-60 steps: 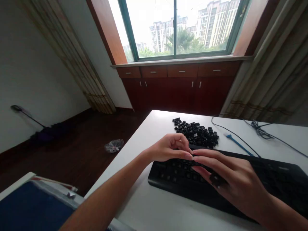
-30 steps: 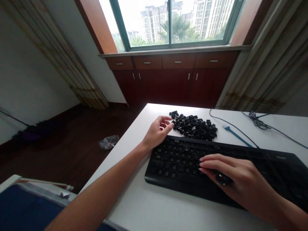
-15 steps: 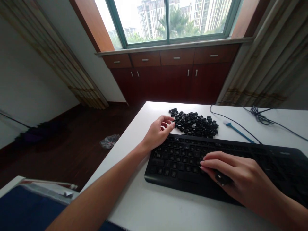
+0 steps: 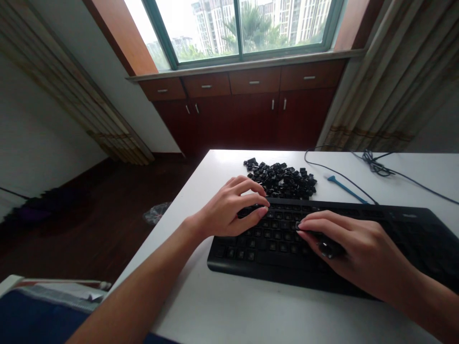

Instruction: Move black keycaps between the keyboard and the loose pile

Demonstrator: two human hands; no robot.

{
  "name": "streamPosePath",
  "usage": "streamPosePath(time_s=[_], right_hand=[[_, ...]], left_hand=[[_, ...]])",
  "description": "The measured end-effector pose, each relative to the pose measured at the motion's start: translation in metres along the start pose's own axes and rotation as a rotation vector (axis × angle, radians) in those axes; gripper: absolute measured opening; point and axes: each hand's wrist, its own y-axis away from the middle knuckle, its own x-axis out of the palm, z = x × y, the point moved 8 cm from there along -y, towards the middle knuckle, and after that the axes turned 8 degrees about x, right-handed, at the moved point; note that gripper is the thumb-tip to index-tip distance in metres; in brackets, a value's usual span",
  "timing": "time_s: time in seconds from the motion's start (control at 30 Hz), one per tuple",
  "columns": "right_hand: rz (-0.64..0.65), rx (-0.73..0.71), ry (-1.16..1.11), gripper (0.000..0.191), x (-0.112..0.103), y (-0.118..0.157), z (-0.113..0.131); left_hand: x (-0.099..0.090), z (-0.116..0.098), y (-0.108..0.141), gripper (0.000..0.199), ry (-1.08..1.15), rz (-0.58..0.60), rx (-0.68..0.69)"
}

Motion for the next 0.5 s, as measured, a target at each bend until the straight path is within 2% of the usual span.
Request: streamPosePath(time_s=[0.13, 0.2, 0.5], right_hand=[[0.019, -0.010, -0.024, 0.020, 0.005, 0.001, 0.003], [0.034, -0.014, -0.031, 0.020, 0.008, 0.002, 0.004], [0.052, -0.012, -0.032, 0.018, 0.011, 0.004, 0.004]], left_hand=[[-0.001, 0.004, 0.001, 0.056, 0.299, -0.014, -0.084], [0.001, 0.005, 0.001, 0.064, 0.394, -0.013, -0.113], [0.010, -0.009, -0.002, 0.065, 0.431, 0.101, -0.096]])
